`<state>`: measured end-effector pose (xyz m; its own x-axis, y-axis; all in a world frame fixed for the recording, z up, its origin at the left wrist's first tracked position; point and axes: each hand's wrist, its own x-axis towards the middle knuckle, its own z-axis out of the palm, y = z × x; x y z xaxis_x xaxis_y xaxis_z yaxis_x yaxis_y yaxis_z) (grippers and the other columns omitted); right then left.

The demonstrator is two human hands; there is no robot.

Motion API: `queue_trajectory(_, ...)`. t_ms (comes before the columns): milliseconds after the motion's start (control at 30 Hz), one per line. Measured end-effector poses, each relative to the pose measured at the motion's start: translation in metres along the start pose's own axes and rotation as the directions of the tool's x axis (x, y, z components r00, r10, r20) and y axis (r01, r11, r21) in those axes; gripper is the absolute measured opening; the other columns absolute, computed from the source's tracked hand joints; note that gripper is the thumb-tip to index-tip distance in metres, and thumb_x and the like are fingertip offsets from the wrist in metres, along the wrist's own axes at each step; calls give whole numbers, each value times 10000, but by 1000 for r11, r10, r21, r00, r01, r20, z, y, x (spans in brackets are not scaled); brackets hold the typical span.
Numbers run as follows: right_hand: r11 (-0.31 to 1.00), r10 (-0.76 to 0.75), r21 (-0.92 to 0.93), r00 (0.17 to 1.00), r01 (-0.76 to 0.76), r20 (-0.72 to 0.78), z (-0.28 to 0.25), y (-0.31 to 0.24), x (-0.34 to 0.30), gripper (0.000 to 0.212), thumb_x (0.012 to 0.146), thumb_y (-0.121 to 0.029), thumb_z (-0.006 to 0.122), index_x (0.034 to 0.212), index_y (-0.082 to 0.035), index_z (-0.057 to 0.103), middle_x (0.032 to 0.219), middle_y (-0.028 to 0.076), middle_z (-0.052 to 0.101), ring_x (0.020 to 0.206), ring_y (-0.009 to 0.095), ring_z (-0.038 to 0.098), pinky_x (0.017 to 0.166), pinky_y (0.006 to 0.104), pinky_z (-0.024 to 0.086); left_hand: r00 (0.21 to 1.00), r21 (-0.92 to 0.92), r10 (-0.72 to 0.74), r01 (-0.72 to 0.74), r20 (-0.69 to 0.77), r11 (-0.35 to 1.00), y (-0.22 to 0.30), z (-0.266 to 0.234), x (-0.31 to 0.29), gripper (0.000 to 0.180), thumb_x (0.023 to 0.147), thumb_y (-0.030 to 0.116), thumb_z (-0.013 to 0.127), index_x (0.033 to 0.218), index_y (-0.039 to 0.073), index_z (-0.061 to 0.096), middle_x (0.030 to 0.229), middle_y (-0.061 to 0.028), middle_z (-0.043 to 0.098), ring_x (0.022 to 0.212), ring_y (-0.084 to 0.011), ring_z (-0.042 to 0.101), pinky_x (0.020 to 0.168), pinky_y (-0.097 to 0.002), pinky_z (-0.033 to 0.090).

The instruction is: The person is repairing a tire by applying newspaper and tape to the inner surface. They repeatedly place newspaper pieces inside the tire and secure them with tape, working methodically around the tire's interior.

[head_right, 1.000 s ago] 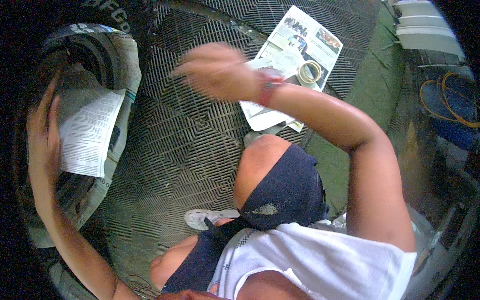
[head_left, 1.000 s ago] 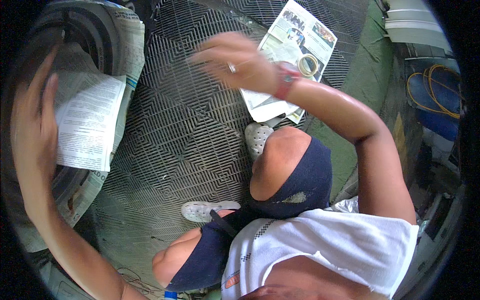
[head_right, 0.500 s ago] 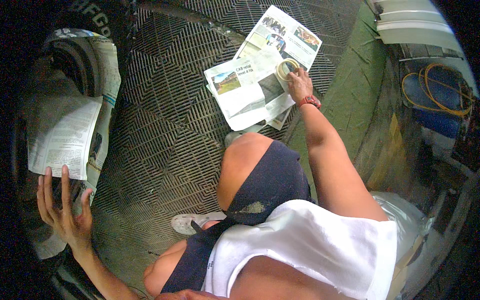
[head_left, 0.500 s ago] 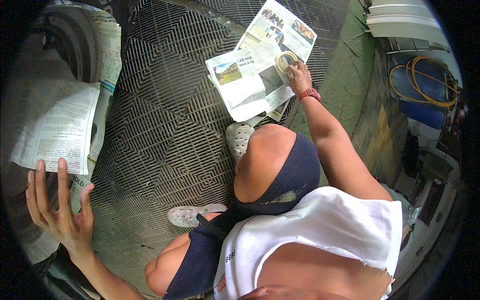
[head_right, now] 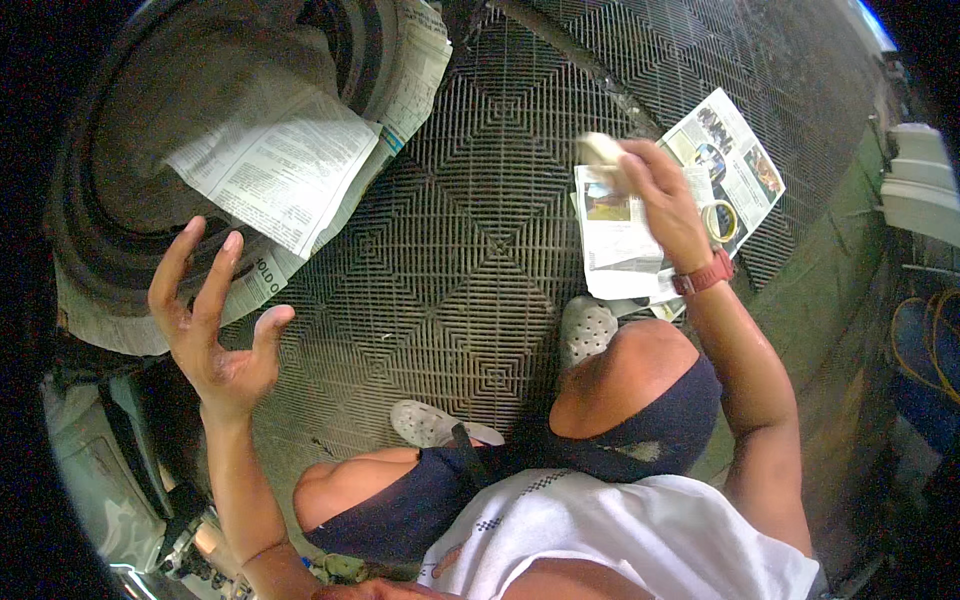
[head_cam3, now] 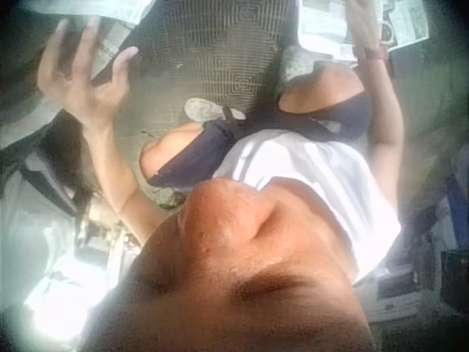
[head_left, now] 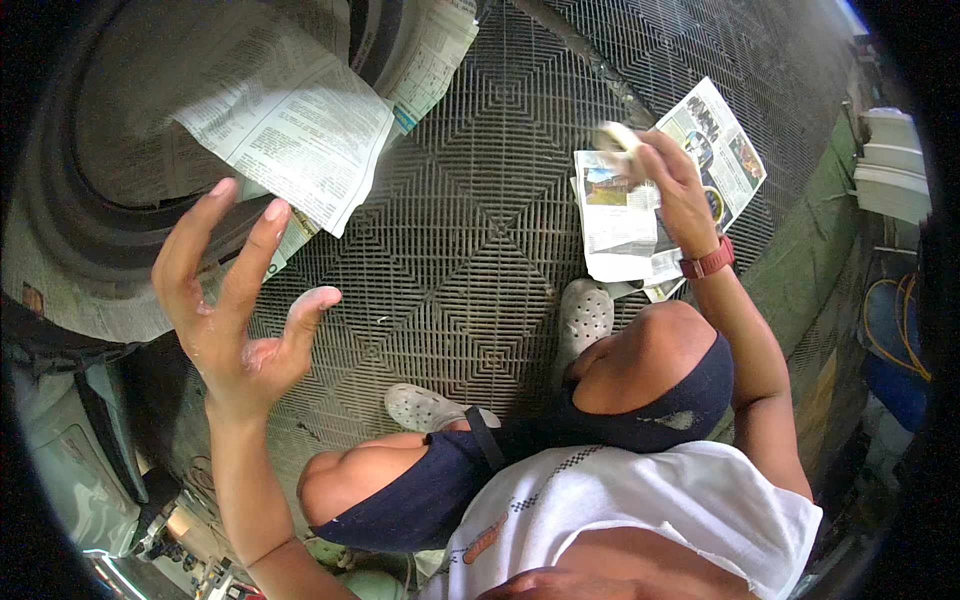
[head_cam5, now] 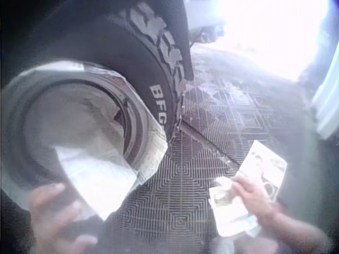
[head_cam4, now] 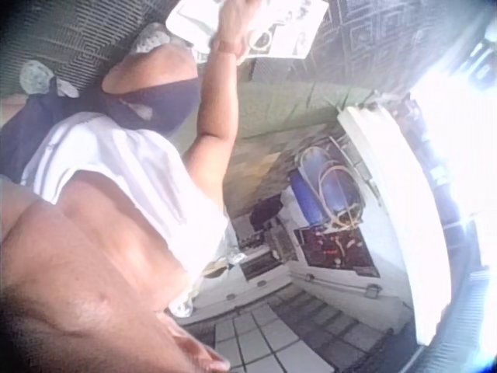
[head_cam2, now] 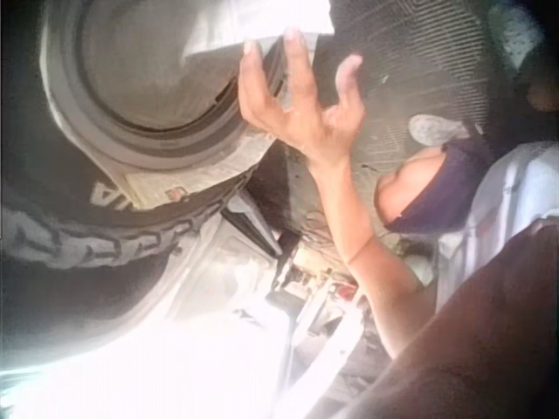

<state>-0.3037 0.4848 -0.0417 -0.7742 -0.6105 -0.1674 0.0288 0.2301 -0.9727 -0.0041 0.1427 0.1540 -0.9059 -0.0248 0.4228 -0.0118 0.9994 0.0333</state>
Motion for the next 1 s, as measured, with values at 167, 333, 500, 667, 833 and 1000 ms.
queue_trajectory(167,975,-186,213,759,64,624,94,-134,14,413,1099,-141,592,1476,2,504,1116,53,716,991,110,668,915,261,519,951,-431,-310,284,10,856,31,-10,26,477,858,129,853,1305,23,725,1198,-145,740,1100,-267,712,980,-369,545)
queue_trajectory(333,957,-255,86,667,276,700,144,-199,-4,554,1035,-111,688,1491,9,397,1091,96,770,922,104,707,894,280,544,805,-724,-528,530,269,440,36,-4,19,428,901,131,845,1281,-22,719,1181,-164,746,1038,-221,747,908,-341,598)
queue_trajectory(500,950,-262,56,688,307,677,168,-215,-18,496,1003,-103,728,1434,26,518,1096,104,756,832,104,704,752,270,565,732,-849,-622,489,276,199,30,4,4,283,911,125,853,1128,-12,733,1121,-103,734,986,-169,738,881,-330,609)
queue_trajectory(667,925,-350,134,655,356,670,180,-220,-29,419,1061,-177,646,1434,-7,557,942,75,725,704,95,666,655,248,538,728,-863,-653,451,208,227,18,1,-7,184,965,160,812,988,25,689,961,-32,701,827,-92,656,764,-270,539)
queue_trajectory(833,976,-22,-119,632,180,775,182,-218,-6,316,1129,-261,533,1357,-44,555,647,22,653,532,90,612,508,266,495,881,-478,-472,408,-16,778,12,-23,1,171,960,157,793,931,17,700,798,-55,704,771,-145,683,712,-298,529)
queue_trajectory(1000,809,-247,-110,504,577,828,177,-200,-2,220,1061,-242,642,1164,-48,633,638,23,614,508,128,601,435,320,443,851,-505,-521,480,70,717,17,-22,-2,117,988,115,755,945,18,704,833,-35,695,794,-113,640,737,-286,512)
